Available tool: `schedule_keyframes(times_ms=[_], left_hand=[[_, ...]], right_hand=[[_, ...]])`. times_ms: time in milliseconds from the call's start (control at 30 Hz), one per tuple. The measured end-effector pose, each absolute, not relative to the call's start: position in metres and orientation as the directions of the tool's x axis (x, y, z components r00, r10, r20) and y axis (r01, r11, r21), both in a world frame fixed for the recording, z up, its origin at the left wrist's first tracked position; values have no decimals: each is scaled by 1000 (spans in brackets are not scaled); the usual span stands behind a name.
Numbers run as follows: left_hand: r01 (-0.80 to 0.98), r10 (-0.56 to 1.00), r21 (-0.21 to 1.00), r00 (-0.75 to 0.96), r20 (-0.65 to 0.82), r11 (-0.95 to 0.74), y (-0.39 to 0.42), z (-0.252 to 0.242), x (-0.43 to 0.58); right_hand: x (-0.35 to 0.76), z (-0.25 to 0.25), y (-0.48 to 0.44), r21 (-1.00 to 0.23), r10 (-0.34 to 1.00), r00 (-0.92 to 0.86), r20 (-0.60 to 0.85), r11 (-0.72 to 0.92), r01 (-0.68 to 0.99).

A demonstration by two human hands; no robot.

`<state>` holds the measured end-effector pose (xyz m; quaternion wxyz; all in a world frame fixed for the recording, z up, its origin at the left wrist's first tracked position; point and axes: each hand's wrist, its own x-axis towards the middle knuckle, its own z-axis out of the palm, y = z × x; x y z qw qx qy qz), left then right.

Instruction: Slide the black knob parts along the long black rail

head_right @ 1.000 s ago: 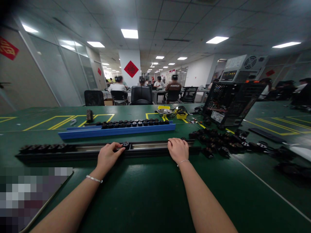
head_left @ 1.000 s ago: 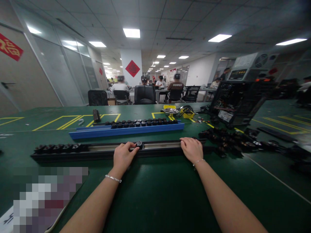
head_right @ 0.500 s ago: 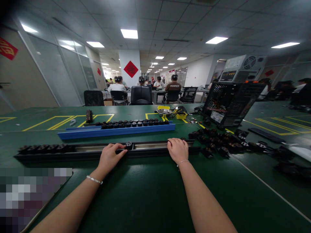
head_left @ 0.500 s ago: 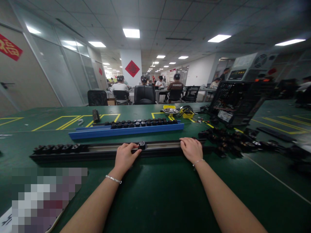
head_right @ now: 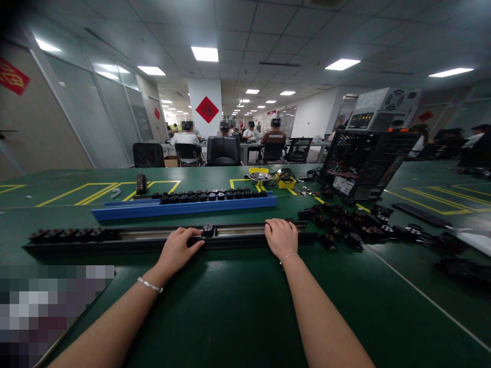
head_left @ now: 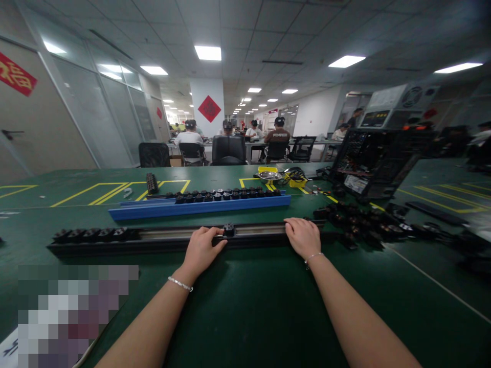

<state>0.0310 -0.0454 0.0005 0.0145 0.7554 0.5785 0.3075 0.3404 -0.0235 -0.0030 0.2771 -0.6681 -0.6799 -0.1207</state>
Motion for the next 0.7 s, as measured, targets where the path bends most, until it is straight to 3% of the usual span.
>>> schedule_keyframes(times_ms=[700], left_hand=[[810, 826, 317, 323, 462, -494, -47, 1, 37]], right_hand=[[338, -4, -24, -268, 852, 90, 515, 60, 962]])
